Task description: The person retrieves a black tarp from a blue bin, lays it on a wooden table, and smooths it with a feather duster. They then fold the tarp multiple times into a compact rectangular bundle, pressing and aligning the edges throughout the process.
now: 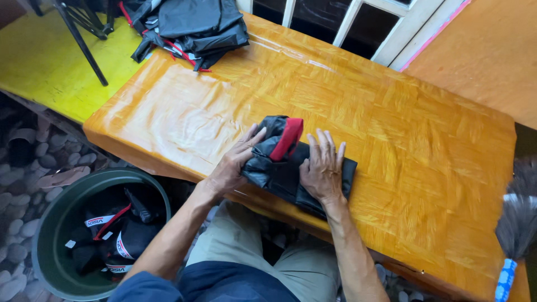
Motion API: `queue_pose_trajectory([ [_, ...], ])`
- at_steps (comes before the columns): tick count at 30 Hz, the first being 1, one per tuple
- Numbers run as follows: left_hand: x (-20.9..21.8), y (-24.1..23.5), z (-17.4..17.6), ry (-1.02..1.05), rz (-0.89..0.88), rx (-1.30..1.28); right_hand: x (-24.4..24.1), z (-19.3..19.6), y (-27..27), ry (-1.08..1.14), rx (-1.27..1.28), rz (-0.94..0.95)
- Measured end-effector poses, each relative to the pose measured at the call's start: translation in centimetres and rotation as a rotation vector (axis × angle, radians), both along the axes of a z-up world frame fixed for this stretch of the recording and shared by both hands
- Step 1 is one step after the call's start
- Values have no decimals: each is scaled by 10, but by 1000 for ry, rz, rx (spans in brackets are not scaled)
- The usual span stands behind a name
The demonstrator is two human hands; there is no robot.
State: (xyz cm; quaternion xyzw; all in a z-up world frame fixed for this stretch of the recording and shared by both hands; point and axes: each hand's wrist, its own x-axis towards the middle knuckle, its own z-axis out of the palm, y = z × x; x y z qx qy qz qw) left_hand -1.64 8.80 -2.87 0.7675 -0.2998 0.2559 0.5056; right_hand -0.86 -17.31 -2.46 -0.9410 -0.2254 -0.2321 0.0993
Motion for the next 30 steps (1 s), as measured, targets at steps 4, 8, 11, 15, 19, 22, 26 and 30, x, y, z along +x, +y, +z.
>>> queue_pose_trajectory([
  [4, 4, 2, 9, -86, -104, 385, -1, -6, -4, -13, 66, -265],
  [8, 0, -2, 30, -85, -78, 796, 13, -32, -17, 61, 96, -284],
  [11, 8, -7, 37, -40, -107, 1035, 11, -29, -16, 79, 127, -281],
  [15, 8, -20, 92, 114, -186, 1116, 12, -29, -16, 79, 146, -248],
  [19, 8, -38, 103, 91, -232, 782, 10, -25, -14, 107, 123, -280],
  [22, 7, -55, 93, 61, -232, 810, 10, -29, -19, 136, 116, -273],
  [26, 14, -68, 74, 84, -210, 882, 11, -31, -23, 191, 170, -226],
  [30, 12, -75, 68, 135, -211, 899, 7, -29, -24, 182, 141, -220],
])
